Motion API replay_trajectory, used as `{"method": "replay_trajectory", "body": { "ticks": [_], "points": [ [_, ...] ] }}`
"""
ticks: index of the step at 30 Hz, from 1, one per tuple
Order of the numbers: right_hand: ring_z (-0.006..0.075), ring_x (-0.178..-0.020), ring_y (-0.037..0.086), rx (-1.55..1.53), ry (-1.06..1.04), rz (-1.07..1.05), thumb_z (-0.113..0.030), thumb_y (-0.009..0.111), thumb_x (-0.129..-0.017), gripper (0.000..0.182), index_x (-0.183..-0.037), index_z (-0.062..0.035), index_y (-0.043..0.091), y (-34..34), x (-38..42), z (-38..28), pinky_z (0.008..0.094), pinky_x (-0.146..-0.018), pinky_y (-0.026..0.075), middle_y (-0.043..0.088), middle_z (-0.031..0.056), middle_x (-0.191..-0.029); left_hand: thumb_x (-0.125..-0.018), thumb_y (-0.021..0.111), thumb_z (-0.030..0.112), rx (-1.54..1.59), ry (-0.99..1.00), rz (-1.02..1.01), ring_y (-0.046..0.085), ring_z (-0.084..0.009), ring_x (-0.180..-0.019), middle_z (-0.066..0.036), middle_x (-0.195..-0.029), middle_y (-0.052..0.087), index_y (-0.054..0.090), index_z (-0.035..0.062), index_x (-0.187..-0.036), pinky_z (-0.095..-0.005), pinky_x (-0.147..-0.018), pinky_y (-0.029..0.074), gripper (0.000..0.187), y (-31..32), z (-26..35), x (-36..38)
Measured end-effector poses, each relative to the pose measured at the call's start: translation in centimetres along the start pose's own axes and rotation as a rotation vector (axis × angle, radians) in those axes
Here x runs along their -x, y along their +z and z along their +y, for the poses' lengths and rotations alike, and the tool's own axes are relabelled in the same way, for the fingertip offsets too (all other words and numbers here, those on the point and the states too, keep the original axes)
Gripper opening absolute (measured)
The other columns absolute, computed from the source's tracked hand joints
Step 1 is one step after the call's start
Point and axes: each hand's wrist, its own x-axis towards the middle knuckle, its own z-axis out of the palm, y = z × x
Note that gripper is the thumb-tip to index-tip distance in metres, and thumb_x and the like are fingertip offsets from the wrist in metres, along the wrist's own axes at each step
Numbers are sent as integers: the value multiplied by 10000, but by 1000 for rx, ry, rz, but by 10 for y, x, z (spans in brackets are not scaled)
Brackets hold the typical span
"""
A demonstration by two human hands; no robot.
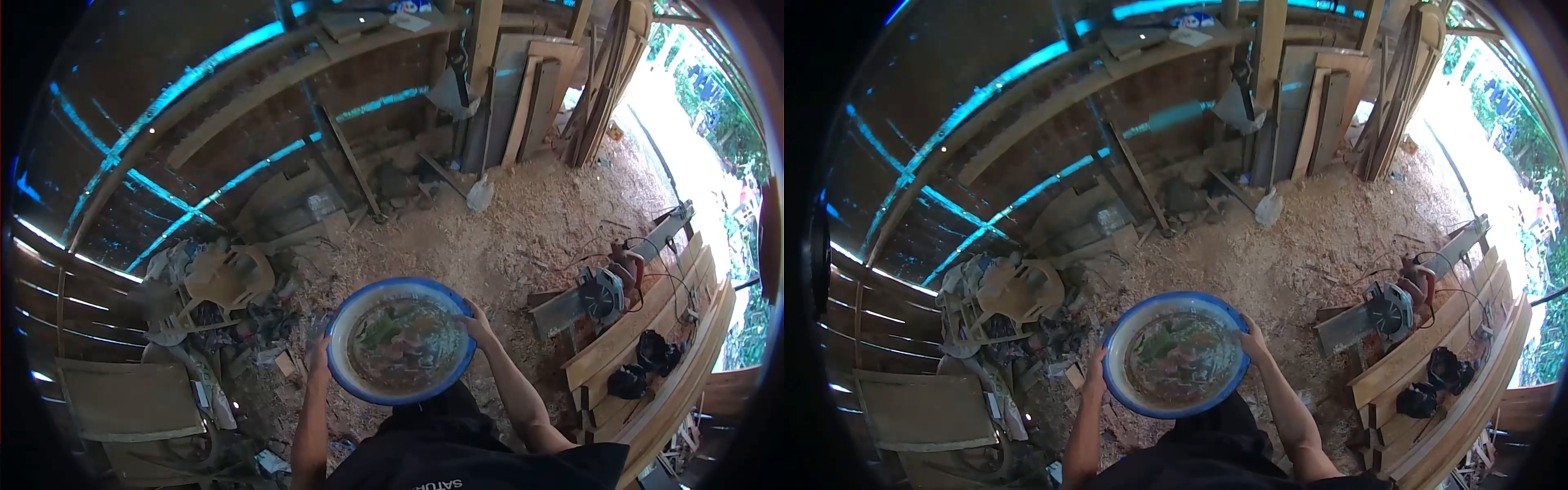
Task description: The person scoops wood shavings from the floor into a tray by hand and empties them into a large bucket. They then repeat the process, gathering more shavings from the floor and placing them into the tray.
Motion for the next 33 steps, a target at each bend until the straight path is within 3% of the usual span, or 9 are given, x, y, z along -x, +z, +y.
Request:
{"method": "replay_trajectory", "body": {
  "ticks": [2, 6, 7, 14, 22, 24, 25, 30, 33],
  "points": [
    [246, -1300, 431, 177, -86, 28, -49, 620, -861, 639, -1440, -11, 353, -26, -35, 18, 340, -1052, 367, 405, 148, -1455, -890, 570, 322, -6, -77, 2, 515, -311, -1199, -149, -1368, 490, 379, 94, -1441, -466, -996, 414, 626, 30, 2, -11],
    [241, -1322, 406, 56, 13, 40, -79, 625, -873, 634, -1442, -15, 352, -54, -69, 14, 332, -1083, 322, 398, 135, -1464, -902, 558, 315, -81, -196, 142, 457, -310, -1263, -135, -1411, 446, 337, 127, -1469, -452, -1036, 376, 637, 96, 24, -45],
    [237, -1332, 392, 62, 18, 46, -76, 620, -878, 634, -1447, -21, 345, -60, -77, 11, 330, -1089, 311, 397, 132, -1466, -926, 518, 214, 6, -150, 132, 508, -285, -1202, -139, -1331, 517, 406, 79, -1414, -417, -1010, 404, 519, 96, 12, -62],
    [237, -1346, 367, 49, 98, 70, -67, 583, -900, 628, -1471, -57, 320, -73, -142, 36, 325, -1088, 297, 376, 134, -1480, -934, 502, 155, 18, -158, 107, 508, -261, -1192, -121, -1327, 520, 415, 86, -1409, -393, -1005, 407, 488, 101, -41, -159],
    [232, -1328, 381, 136, 308, 104, -30, 523, -877, 641, -1479, -62, 306, -27, -252, 196, 315, -1074, 303, 388, 146, -1466, -917, 505, 126, -164, -213, 128, 543, -241, -1133, -111, -1273, 568, 483, 56, -1360, -373, -967, 430, 449, 12, -158, -335],
    [271, -1229, 491, 214, 182, 151, -59, 509, -870, 625, -1467, -60, 325, -11, -292, 263, 319, -1020, 361, 483, 172, -1382, -915, 504, 126, -156, -234, 146, 549, -233, -1120, -110, -1271, 569, 489, 41, -1349, -361, -955, 438, 442, -20, -191, -384],
    [269, -1206, 512, 263, 250, 165, -71, 507, -871, 614, -1461, -57, 338, 1, -307, 273, 321, -1004, 374, 496, 179, -1369, -920, 496, 135, -208, -201, 93, 551, -229, -1118, -110, -1274, 568, 489, 40, -1350, -359, -952, 440, 441, -26, -197, -405],
    [291, -1203, 528, 344, 231, 231, -100, 512, -864, 601, -1443, -35, 365, 47, -385, 367, 343, -1013, 385, 524, 193, -1341, -927, 450, 130, -207, -314, 28, 510, -221, -1190, -113, -1333, 532, 475, 27, -1369, -322, -1003, 382, 455, -83, -258, -519],
    [302, -1217, 521, 352, 155, 248, -93, 505, -866, 577, -1428, -27, 391, 65, -424, 414, 349, -1020, 383, 529, 199, -1337, -939, 402, 129, -202, -222, 19, 513, -232, -1194, -121, -1330, 532, 453, 24, -1385, -351, -1015, 395, 461, -97, -272, -560]
  ]
}}
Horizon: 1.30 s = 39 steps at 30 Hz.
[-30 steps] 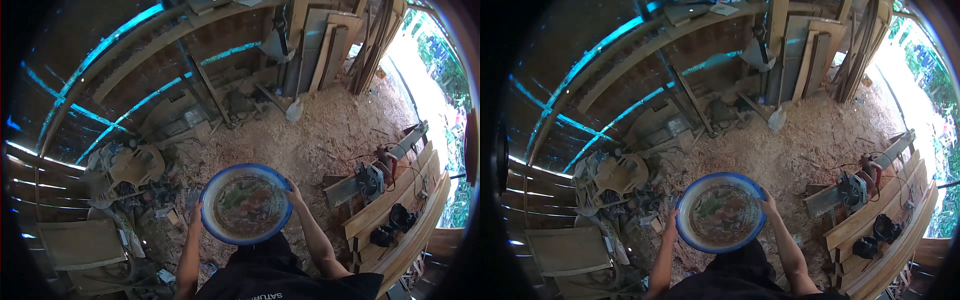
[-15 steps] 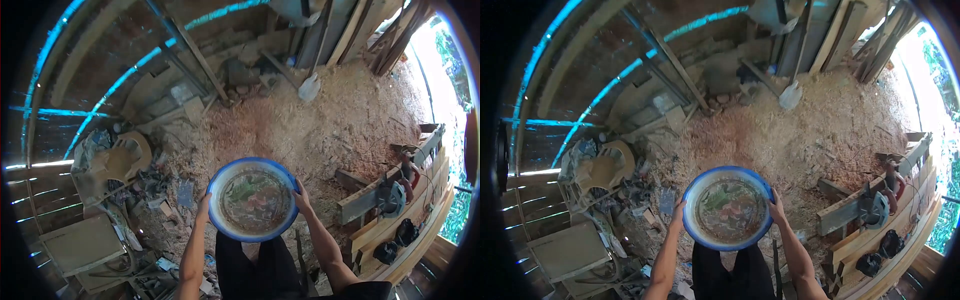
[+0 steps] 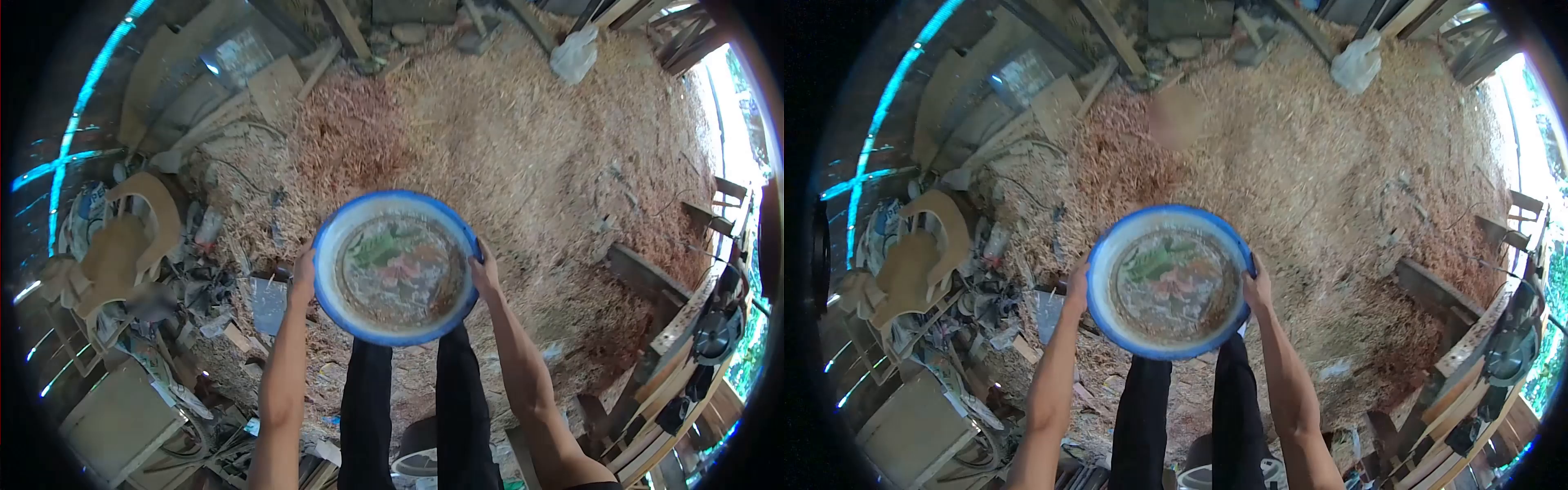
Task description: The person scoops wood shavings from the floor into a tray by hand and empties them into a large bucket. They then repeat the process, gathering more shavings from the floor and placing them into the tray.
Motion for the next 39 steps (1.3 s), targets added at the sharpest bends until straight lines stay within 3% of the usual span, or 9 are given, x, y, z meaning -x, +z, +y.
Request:
{"method": "replay_trajectory", "body": {
  "ticks": [3, 9, 14, 20, 26, 29, 31, 34, 39],
  "points": [
    [252, -1264, 470, 2, 85, 8, -72, 521, -863, 588, -1430, -15, 380, 24, -13, 5, 332, -1058, 339, 479, 175, -1391, -925, 384, 101, -55, 63, 31, 505, -220, -1191, -111, -1337, 529, 489, 8, -1354, -313, -1025, 360, 451, -12, -14, -32],
    [278, -1299, 434, -23, -129, 133, -82, 513, -914, 547, -1439, -24, 373, 55, -16, 44, 358, -1086, 311, 449, 188, -1421, -904, 448, 34, -144, 225, 150, 489, -215, -1214, -107, -1343, 522, 494, -7, -1352, -318, -1039, 353, 452, -33, -62, -63],
    [320, -1344, 397, 24, -218, 119, -71, 493, -933, 515, -1429, -5, 372, 68, -43, 9, 369, -1088, 316, 431, 226, -1429, -903, 452, 18, -83, 345, 124, 498, -212, -1204, -118, -1347, 516, 492, -14, -1352, -315, -1026, 370, 452, -40, -67, -90],
    [340, -1281, 473, 62, -339, 219, -62, 491, -937, 508, -1433, -41, 382, 83, -40, 40, 366, -1034, 378, 492, 241, -1366, -897, 448, 11, -217, 473, 138, 509, -214, -1214, -122, -1363, 512, 490, -28, -1347, -316, -1020, 386, 453, -51, -94, -97],
    [403, -1202, 513, 365, -273, 143, -122, 506, -951, 485, -1418, -44, 403, 60, -42, 22, 416, -1000, 420, 541, 249, -1283, -947, 447, 74, -642, 422, 294, 531, -270, -1213, -181, -1342, 531, 490, -13, -1345, -348, -1031, 396, 410, -43, -79, -85],
    [418, -1206, 487, 251, -339, 195, -171, 498, -968, 461, -1400, -31, 420, 55, -53, 12, 444, -1015, 406, 503, 247, -1308, -970, 486, 175, -607, 627, 415, 525, -314, -1210, -185, -1305, 550, 524, 15, -1312, -399, -1028, 399, 379, -30, -45, -74],
    [409, -1258, 441, 360, -533, 320, -201, 479, -983, 443, -1385, -21, 433, 50, -76, -1, 448, -1049, 370, 440, 242, -1376, -972, 511, 233, -858, 864, 524, 496, -348, -1226, -185, -1307, 537, 504, 19, -1312, -434, -1031, 384, 401, -31, -25, -86],
    [393, -1312, 386, 407, -662, 300, -212, 466, -985, 479, -1405, 2, 383, 56, -120, -25, 442, -1081, 333, 399, 236, -1420, -969, 518, 245, -879, 992, 622, 454, -378, -1251, -211, -1335, 496, 439, -4, -1348, -445, -1038, 364, 460, -26, 2, -112],
    [388, -1377, 291, 425, -838, 280, -316, 426, -989, 568, -1436, 15, 313, 92, -194, -67, 447, -1124, 259, 294, 233, -1493, -975, 494, 303, -869, 984, 668, 405, -382, -1292, -223, -1387, 436, 395, -4, -1379, -443, -1063, 332, 517, -18, 22, -174]
  ]
}}
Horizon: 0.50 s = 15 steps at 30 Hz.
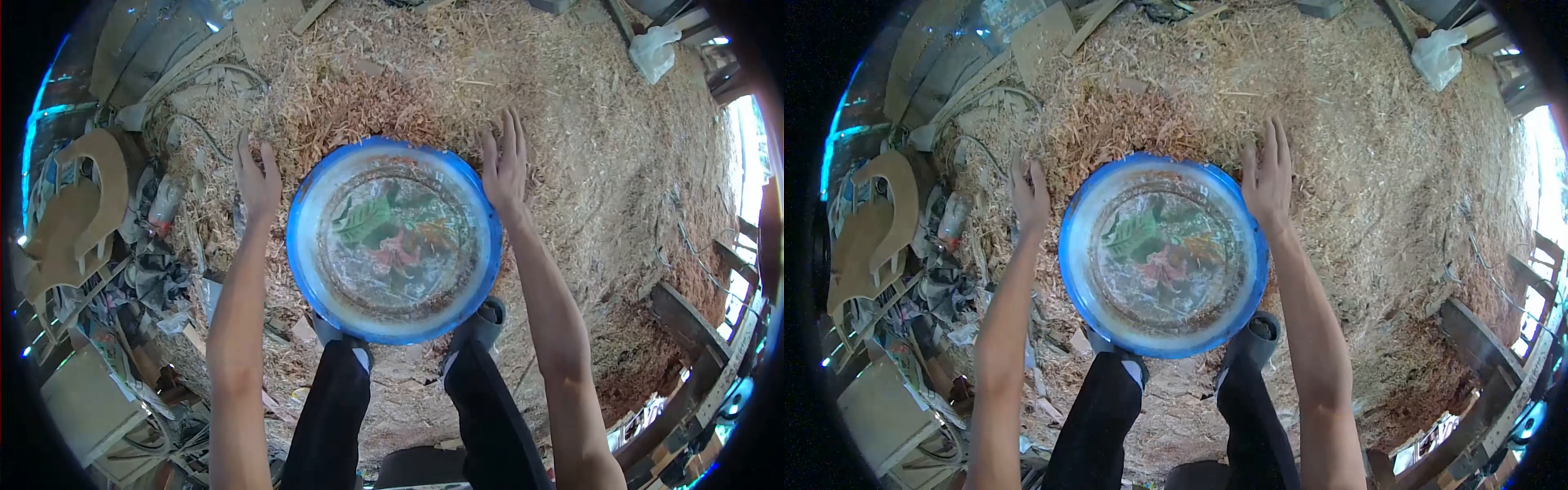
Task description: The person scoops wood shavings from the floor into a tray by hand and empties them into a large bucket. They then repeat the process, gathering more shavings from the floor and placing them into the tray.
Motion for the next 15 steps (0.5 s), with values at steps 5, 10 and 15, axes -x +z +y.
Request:
{"method": "replay_trajectory", "body": {
  "ticks": [5, 10, 15],
  "points": [
    [415, -1404, 207, -5, -39, 30, -378, 386, -991, 637, -1465, 22, 242, 60, -42, 4, 488, -1150, 163, 198, 271, -1519, -979, 428, 399, 72, -4, -29, 380, -378, -1326, -234, -1437, 391, 369, 16, -1421, -416, -1081, 315, 588, 59, 0, -35],
    [471, -1396, 170, -71, -34, 101, -356, 372, -995, 635, -1451, 66, 238, 84, -79, -6, 484, -1150, 162, 176, 321, -1504, -986, 406, 418, 318, -231, -28, 472, -369, -1261, -235, -1334, 516, 407, 10, -1403, -401, -1051, 354, 584, 87, 22, -60],
    [470, -1390, 197, 84, -16, 198, -325, 385, -998, 603, -1429, 82, 279, 98, -91, -23, 521, -1146, 154, 245, 346, -1468, -995, 381, 436, 324, 42, -63, 376, -353, -1345, -235, -1425, 419, 393, 15, -1415, -389, -1106, 289, 595, 121, 64, -74]
  ]
}}
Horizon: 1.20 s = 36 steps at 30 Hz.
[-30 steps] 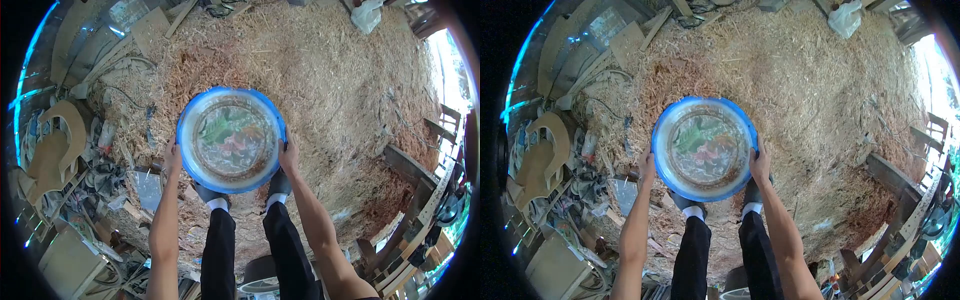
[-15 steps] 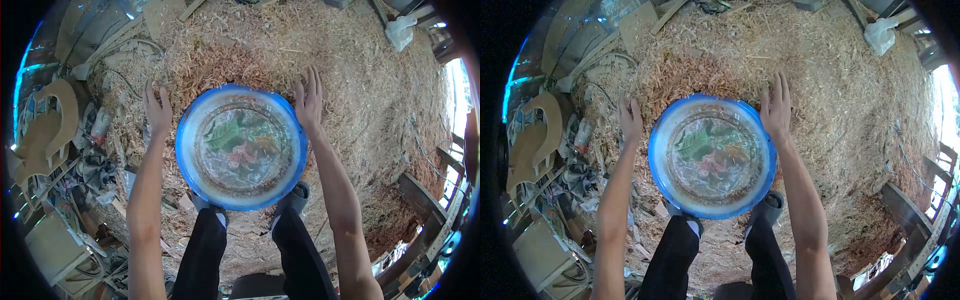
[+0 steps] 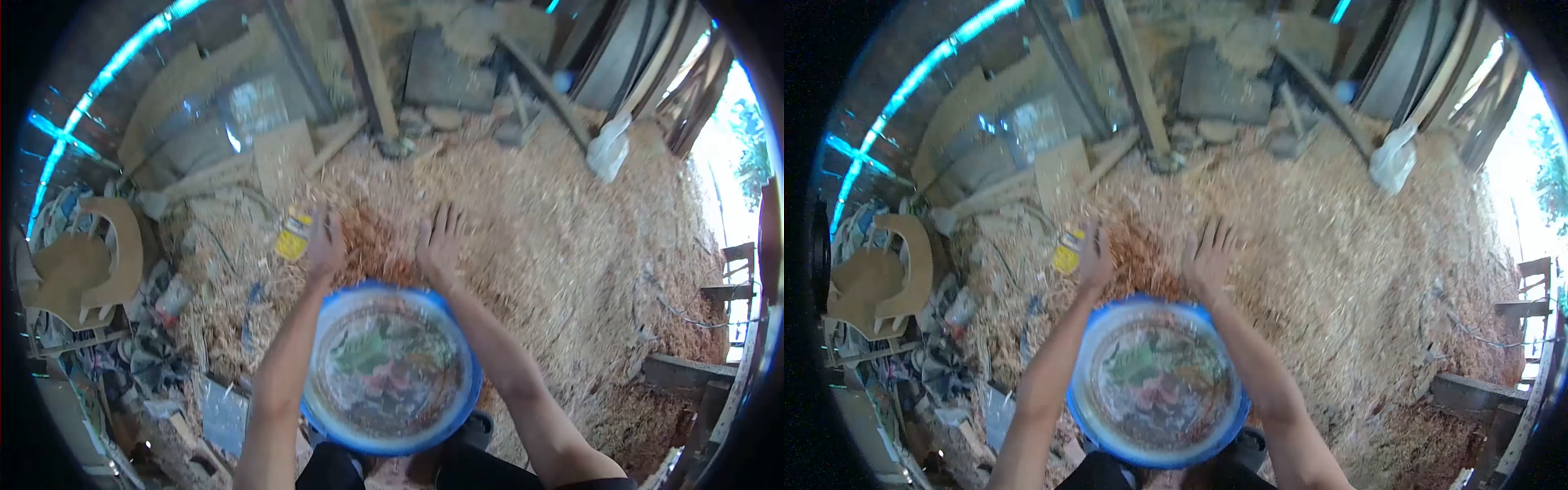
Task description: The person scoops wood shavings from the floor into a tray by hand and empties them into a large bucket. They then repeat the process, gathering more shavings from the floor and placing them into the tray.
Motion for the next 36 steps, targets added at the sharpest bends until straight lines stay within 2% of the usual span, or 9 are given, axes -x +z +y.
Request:
{"method": "replay_trajectory", "body": {
  "ticks": [3, 5, 9, 13, 18, 23, 29, 34, 36],
  "points": [
    [470, -1417, 98, 281, -161, -18, -387, 316, -1001, 645, -1460, 57, 225, 10, -2, 18, 510, -1164, 68, 166, 290, -1524, -999, 373, 418, -38, 46, -84, 309, -351, -1386, -220, -1469, 363, 376, 17, -1426, -390, -1137, 240, 586, 8, 27, 0],
    [457, -1423, 95, -175, -61, -191, -359, 303, -1005, 620, -1451, 66, 237, -26, 6, -3, 507, -1164, 78, 188, 288, -1518, -997, 377, 407, 89, 102, -276, 298, -357, -1391, -222, -1468, 363, 380, 21, -1425, -397, -1143, 231, 576, 10, 37, 12],
    [452, -1384, 230, -233, -225, -64, -267, 411, -975, 585, -1430, 72, 271, -51, 9, 30, 527, -1126, 202, 296, 287, -1472, -994, 409, 380, -59, 216, -226, 329, -347, -1376, -209, -1467, 371, 400, 32, -1413, -400, -1137, 244, 545, -6, 50, 3],
    [432, -1369, 276, -34, -23, 21, -260, 450, -963, 516, -1400, -2, 358, -116, -17, 78, 531, -1089, 249, 330, 264, -1458, -987, 436, 366, 23, 177, -140, 318, -376, -1369, -220, -1468, 355, 402, 38, -1408, -414, -1136, 240, 535, -2, 35, -16],
    [388, -1426, 169, 281, 217, 96, -404, 381, -960, 593, -1398, -5, 360, -156, -47, 126, 500, -1159, 104, 257, 233, -1510, -978, 455, 370, -90, 241, -148, 272, -389, -1384, -223, -1469, 345, 388, 55, -1421, -448, -1132, 234, 548, 14, 33, -10],
    [388, -1438, 133, 281, 289, 62, -441, 362, -963, 669, -1469, -14, 268, -134, -60, 140, 482, -1170, 62, 195, 242, -1537, -970, 473, 369, 20, 227, -135, 252, -386, -1393, -217, -1491, 303, 332, 77, -1457, -457, -1135, 227, 585, 42, 46, -4],
    [369, -1451, 98, 140, 2, -20, -424, 371, -971, 653, -1462, 0, 290, -91, -84, 101, 468, -1179, 47, 172, 227, -1550, -974, 472, 388, 66, 274, -158, 273, -374, -1389, -205, -1499, 296, 324, 71, -1459, -437, -1137, 233, 599, 61, 59, -28],
    [349, -1449, 134, 69, -17, -90, -433, 336, -981, 657, -1473, -3, 262, -51, -110, 61, 440, -1177, 134, 144, 216, -1560, -980, 459, 398, 38, 220, -163, 273, -353, -1397, -190, -1508, 291, 328, 71, -1458, -422, -1139, 233, 594, 76, 73, -39],
    [354, -1425, 218, -202, -15, -299, -423, 340, -980, 637, -1471, -22, 273, -44, -117, 40, 437, -1155, 219, 207, 212, -1543, -985, 448, 402, 146, 157, -147, 271, -338, -1402, -173, -1515, 290, 332, 80, -1458, -409, -1142, 231, 584, 82, 72, -44]
  ]
}}
